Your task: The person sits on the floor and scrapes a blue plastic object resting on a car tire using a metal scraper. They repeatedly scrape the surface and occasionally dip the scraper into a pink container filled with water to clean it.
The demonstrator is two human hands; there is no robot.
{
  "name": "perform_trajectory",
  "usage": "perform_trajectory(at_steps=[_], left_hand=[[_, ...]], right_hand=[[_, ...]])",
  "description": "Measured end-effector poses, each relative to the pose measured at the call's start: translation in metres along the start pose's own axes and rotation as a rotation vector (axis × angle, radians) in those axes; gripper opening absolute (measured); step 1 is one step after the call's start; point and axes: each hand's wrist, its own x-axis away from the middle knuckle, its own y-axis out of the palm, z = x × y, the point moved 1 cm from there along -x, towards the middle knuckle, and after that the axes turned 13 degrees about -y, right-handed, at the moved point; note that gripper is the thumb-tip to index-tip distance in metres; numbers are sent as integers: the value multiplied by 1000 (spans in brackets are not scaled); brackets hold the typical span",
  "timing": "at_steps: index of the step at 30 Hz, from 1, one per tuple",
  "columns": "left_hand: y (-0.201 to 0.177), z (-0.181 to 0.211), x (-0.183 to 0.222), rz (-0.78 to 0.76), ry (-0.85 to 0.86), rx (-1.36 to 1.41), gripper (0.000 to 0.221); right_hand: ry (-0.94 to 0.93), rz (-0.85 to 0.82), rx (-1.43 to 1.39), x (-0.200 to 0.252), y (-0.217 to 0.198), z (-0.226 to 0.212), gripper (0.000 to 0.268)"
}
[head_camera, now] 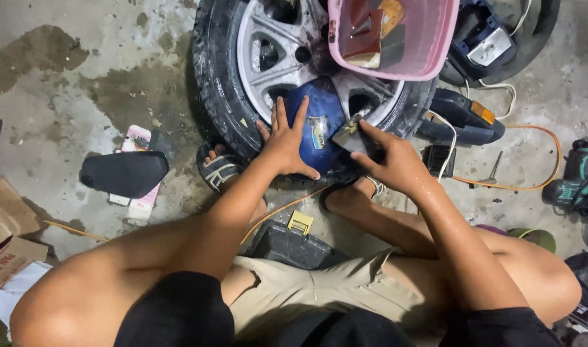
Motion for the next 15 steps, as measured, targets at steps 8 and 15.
perform_trajectory(at_steps=[8,15], left_hand=[[-4,-1,-13,5,-27,33,156],[-19,-20,-30,198,-56,388,86]], right_hand=[[71,53,-118,36,39,-4,78],[88,64,-159,44,38,-27,62]])
